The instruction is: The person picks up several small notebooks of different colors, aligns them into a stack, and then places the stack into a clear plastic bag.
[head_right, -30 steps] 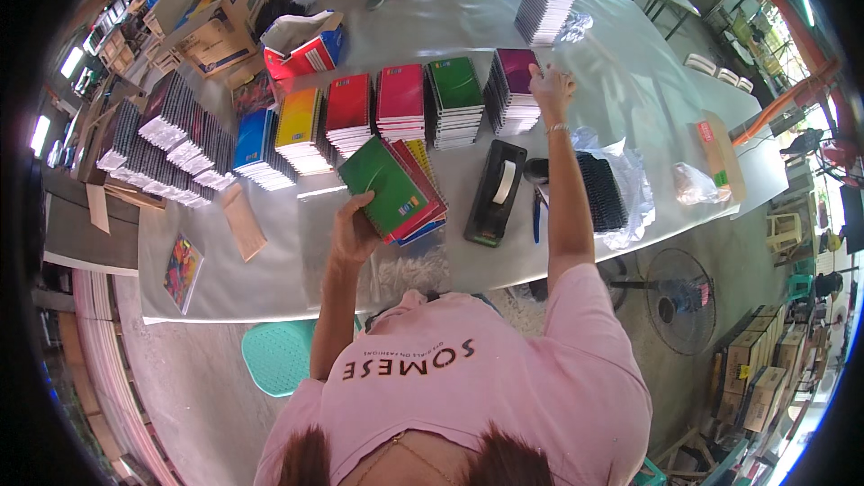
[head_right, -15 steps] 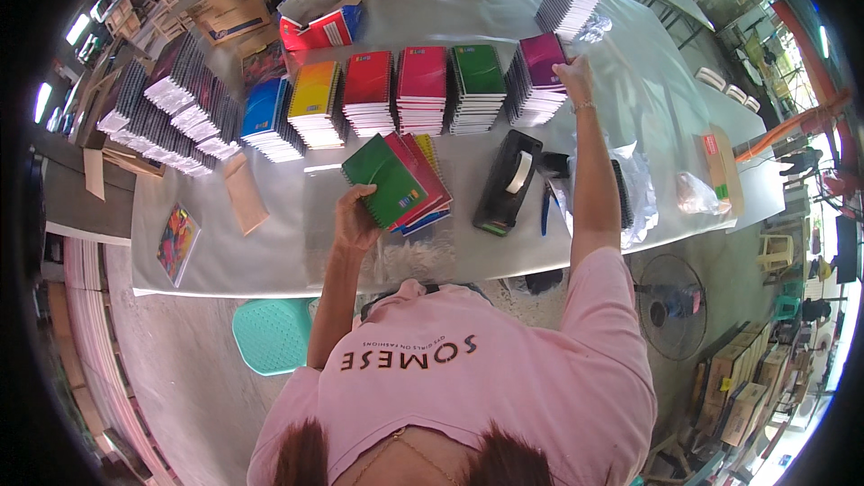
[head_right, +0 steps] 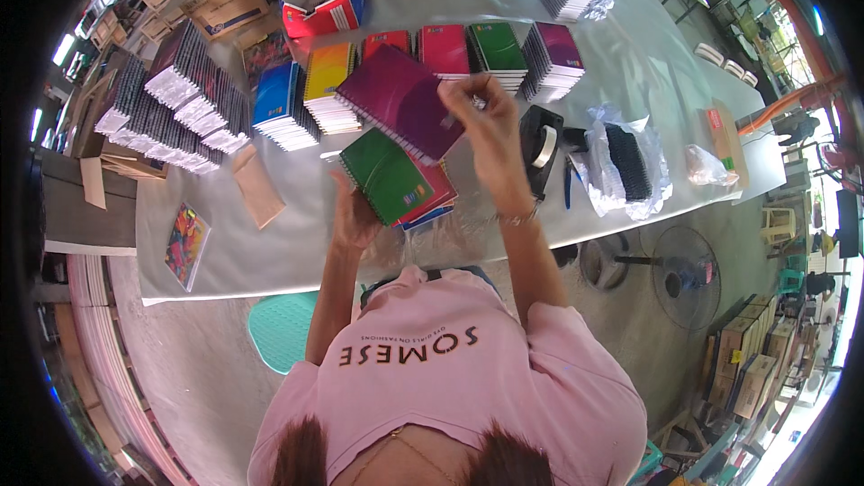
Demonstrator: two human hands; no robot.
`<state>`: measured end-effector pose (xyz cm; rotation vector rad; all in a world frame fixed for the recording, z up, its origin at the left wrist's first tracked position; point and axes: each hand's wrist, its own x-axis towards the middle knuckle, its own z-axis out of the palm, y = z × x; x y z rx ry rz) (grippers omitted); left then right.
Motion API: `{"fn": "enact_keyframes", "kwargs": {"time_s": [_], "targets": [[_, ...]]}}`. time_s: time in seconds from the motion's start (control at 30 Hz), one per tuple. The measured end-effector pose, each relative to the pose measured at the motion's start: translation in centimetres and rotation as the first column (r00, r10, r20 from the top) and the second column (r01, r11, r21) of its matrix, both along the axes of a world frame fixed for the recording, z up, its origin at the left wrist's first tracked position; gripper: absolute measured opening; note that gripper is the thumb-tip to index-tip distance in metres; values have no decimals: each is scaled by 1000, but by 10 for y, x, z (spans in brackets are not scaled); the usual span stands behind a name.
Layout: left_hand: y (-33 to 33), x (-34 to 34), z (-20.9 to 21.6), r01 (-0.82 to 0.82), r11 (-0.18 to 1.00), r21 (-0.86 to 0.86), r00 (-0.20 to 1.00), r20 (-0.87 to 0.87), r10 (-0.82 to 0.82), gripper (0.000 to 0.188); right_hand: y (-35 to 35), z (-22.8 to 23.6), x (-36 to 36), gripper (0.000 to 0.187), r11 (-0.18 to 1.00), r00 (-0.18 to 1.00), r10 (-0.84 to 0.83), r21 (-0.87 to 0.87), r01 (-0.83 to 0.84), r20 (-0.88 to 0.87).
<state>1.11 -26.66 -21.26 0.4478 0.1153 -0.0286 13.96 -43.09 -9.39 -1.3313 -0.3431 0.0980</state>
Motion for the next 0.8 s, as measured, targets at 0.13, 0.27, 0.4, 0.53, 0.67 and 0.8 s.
{"fn": "enact_keyframes", "kwargs": {"time_s": [0.13, 0.27, 0.4, 0.53, 0.67, 0.8], "targets": [[15, -11, 11, -57, 996, 64, 998, 23, 55, 67, -8, -36, -45, 18, 829, 954, 301, -496, -257, 8], [40, -18, 2, 48, 976, 214, 965, -261, 9, 44, -33, -87, -51, 64, 609, 813, 385, -782, 131, 436], [54, -26, -2, 318, 945, 72, 888, -371, -271, 38, -25, -109, -83, 56, 575, 666, 515, -794, 198, 540], [50, -30, -14, 437, 892, 118, 834, -425, -352, 51, -16, -136, -100, 67, 684, 545, 607, -730, 13, 578], [55, -36, -25, 504, 856, 116, 817, -386, -428, 75, -11, -153, -109, 85, 834, 932, 334, -504, -224, 139], [77, -33, -68, 357, 482, 800, 934, -293, -205, 93, -5, -182, -100, 89, 993, 961, 7, -108, -39, -278]]}}
